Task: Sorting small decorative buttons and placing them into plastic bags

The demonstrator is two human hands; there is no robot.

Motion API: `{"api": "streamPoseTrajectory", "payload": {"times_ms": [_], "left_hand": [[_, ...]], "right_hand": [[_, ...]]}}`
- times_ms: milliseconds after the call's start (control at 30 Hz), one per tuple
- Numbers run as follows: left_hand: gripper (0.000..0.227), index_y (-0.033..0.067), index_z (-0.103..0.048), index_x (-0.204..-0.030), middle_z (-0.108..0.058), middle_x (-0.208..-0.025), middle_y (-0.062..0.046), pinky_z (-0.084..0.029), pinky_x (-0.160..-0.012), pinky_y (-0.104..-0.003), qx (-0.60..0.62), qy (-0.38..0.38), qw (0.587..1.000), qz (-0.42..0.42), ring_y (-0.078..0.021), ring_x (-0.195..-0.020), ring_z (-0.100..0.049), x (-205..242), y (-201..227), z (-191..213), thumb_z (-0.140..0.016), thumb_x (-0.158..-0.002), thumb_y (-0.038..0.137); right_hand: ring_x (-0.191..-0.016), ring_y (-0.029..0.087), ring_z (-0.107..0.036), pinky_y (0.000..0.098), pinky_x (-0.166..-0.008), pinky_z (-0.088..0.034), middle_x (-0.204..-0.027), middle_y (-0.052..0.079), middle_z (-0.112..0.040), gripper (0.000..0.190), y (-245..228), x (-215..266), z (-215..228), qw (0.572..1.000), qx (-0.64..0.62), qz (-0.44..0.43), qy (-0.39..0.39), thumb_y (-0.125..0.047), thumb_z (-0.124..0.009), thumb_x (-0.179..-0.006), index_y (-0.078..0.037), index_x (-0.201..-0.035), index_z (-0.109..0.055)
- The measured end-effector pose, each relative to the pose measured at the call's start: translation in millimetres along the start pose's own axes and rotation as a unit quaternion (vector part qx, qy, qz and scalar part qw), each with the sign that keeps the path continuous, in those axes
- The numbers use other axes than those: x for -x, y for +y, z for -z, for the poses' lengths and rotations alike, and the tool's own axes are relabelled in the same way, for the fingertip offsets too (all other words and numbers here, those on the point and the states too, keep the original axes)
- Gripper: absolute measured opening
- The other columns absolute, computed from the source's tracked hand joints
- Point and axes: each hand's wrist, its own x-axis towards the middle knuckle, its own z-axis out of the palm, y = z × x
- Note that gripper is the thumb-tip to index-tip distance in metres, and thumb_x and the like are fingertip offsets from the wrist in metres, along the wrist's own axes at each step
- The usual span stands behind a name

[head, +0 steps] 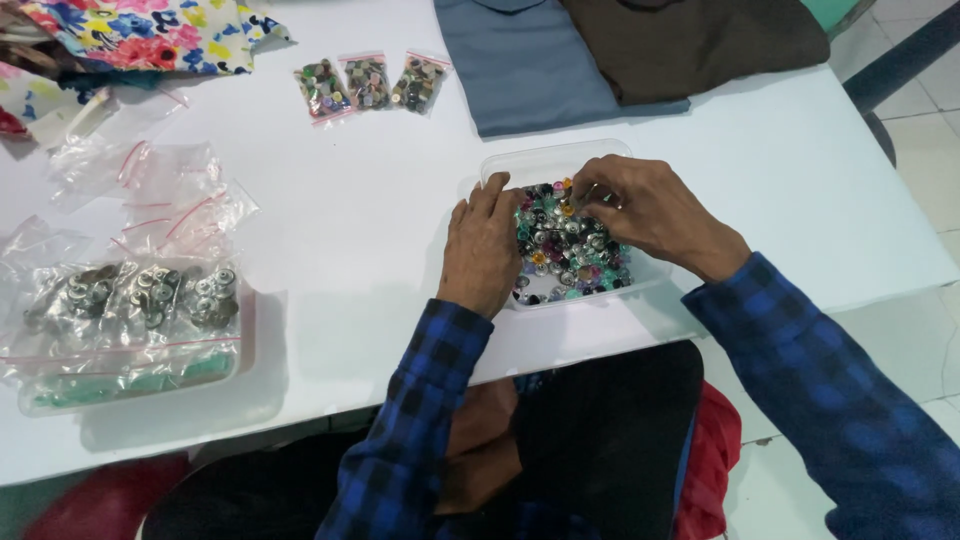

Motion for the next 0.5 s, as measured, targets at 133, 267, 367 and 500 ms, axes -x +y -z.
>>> {"api": "streamPoseTrajectory", "payload": {"times_ms": [133,267,367,500], "left_hand": [[0.03,0.0143,-0.054,-0.127,-0.042,-0.15,-0.01,-0.037,-0.112,-0.065,-0.004,0.0,1.0,-0.005,-0.0426,-0.136,-0.049,-1,-5,-5,-0.05,-0.1,0.003],[0.029,0.0144,-0.054,-0.128,-0.042,-0.151,-0.01,-0.037,-0.113,-0.064,-0.004,-0.001,1.0,0.002,-0.0425,-0.137,-0.049,-2,-4,-6,-0.049,-0.101,0.005],[0.033,0.0145,-0.05,-0.132,-0.042,-0.151,-0.012,-0.036,-0.113,-0.064,0.007,-0.003,1.0,0.001,-0.0446,-0.137,-0.048,1,-1,-1,-0.048,-0.101,0.004],[0.044,0.0121,-0.043,-0.14,-0.044,-0.15,-0.017,-0.035,-0.114,-0.063,0.009,-0.011,1.0,0.003,-0.0464,-0.136,-0.049,3,10,13,-0.047,-0.098,0.0]], "right_hand": [[-0.092,0.035,-0.076,0.0403,-0.074,-0.062,-0.096,0.018,-0.073,0.019,-4,2,-1,1.0,-0.007,0.012,0.006,0.003,-0.074,-0.088,-0.002,-0.105,-0.069],[-0.093,0.033,-0.076,0.0385,-0.075,-0.062,-0.097,0.015,-0.073,0.02,3,4,-6,0.999,-0.016,0.023,0.018,0.004,-0.076,-0.087,-0.003,-0.104,-0.069],[-0.092,0.031,-0.075,0.0374,-0.075,-0.062,-0.098,0.013,-0.072,0.021,5,5,-9,1.0,-0.011,0.013,0.013,0.002,-0.076,-0.087,-0.005,-0.105,-0.068],[-0.09,0.033,-0.075,0.0411,-0.07,-0.063,-0.1,0.015,-0.072,0.022,-7,8,-4,0.998,0.065,-0.012,-0.015,-0.002,-0.074,-0.089,-0.005,-0.11,-0.067]]}}
